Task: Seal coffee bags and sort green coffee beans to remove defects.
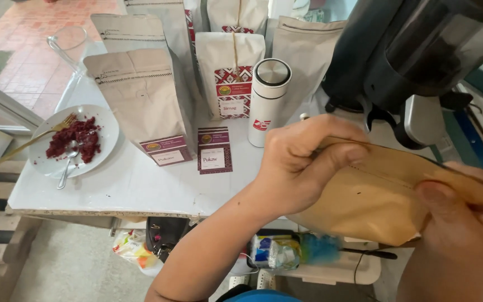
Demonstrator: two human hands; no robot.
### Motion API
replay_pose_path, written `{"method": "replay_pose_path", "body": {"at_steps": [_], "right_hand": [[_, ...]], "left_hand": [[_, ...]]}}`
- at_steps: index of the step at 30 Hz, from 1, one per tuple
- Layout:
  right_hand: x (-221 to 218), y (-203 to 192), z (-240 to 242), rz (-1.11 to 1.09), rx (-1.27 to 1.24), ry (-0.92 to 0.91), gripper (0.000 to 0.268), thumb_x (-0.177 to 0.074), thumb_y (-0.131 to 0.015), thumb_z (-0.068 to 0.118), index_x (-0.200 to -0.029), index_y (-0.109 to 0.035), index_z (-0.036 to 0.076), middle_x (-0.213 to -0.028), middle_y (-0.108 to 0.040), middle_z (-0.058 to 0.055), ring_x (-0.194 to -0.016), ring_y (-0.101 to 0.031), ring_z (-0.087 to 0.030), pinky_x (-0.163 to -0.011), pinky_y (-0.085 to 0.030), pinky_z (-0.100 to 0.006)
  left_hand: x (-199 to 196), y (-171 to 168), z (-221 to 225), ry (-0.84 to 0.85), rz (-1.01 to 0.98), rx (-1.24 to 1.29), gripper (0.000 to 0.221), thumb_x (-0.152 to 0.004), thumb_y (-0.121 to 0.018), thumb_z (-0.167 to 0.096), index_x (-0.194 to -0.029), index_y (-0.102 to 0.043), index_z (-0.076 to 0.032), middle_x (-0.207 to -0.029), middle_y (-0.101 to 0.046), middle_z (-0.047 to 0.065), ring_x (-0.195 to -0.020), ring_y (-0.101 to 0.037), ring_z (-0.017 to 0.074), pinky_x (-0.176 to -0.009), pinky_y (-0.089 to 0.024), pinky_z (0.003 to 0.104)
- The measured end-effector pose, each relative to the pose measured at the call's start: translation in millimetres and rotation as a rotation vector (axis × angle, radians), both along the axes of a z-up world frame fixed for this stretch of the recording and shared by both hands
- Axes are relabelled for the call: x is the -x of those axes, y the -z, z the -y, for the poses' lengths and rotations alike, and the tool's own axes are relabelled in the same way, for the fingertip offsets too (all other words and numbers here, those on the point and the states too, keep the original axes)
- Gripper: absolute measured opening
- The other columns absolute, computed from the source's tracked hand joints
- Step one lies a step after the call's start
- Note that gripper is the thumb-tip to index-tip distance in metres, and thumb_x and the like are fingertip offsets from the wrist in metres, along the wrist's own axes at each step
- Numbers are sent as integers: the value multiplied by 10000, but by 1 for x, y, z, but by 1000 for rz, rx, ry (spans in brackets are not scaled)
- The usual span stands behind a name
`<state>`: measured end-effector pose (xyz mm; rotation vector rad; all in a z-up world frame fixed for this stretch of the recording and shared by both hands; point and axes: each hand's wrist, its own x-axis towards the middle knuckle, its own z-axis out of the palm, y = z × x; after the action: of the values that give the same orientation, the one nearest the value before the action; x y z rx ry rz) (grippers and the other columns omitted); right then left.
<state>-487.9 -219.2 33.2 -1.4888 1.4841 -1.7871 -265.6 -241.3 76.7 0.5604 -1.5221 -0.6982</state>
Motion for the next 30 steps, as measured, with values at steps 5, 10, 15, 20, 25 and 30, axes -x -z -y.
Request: {"method": "replay_pose_path", "body": {"at_steps": [5, 10, 15, 20, 25, 30], "right_hand": [[47, 63, 22, -206, 239, -210, 246, -943, -810, 75, -848, -602, -16, -1019, -641, -128, -947, -627, -222, -864, -541, -373], [17, 48, 10, -212, 317, -251, 235, -985, -645, 24, -812, -539, -94, -821, -521, -167, -772, -554, -273, -761, -478, -415], [24, 93, 0, -352, 585, -37, 617, -998, -707, -112, -770, -163, 68, -817, -440, -269, -797, -508, -424, -783, -386, -570], [78, 167, -17, -81, 412, 318, 698, -1128, -965, -44, -929, -306, 66, -1146, -580, -214, -1195, -641, -356, -1109, -583, -563], [86, 117, -8, -219, 403, 160, 293, -1060, -693, 118, -949, -489, -60, -1148, -580, -289, -1157, -643, -488, -1062, -536, -623], [146, 164, -2, -95, 730, 341, 409, -960, -719, -131, -834, -335, -63, -983, -539, -393, -1008, -637, -558, -965, -554, -734]], "left_hand": [[-17, 35, -5, -158, 138, -100, 265, -1048, -513, -386, -1013, -602, -139, -826, -554, -10, -801, -532, 177, -758, -442, 333], [-17, 41, -3, -140, 117, 8, 279, -1115, -415, -271, -1053, -589, -61, -1081, -680, 27, -1150, -693, 304, -1086, -503, 416], [-8, 24, 7, -185, 75, -5, 329, -1062, -372, -205, -774, -228, -141, -737, -160, -35, -663, -221, 194, -735, -319, 342], [22, 26, 20, -134, 115, -96, 240, -993, -443, -124, -771, -362, -169, -681, -326, -37, -663, -364, 192, -680, -348, 350], [59, 0, 39, -18, 301, -152, 163, -1013, -419, -216, -875, -452, -137, -830, -601, 50, -804, -594, 289, -742, -456, 380], [118, -11, 70, 80, 485, -100, 198, -893, -381, -111, -942, -556, -189, -923, -751, 23, -907, -749, 315, -705, -534, 414]]}}
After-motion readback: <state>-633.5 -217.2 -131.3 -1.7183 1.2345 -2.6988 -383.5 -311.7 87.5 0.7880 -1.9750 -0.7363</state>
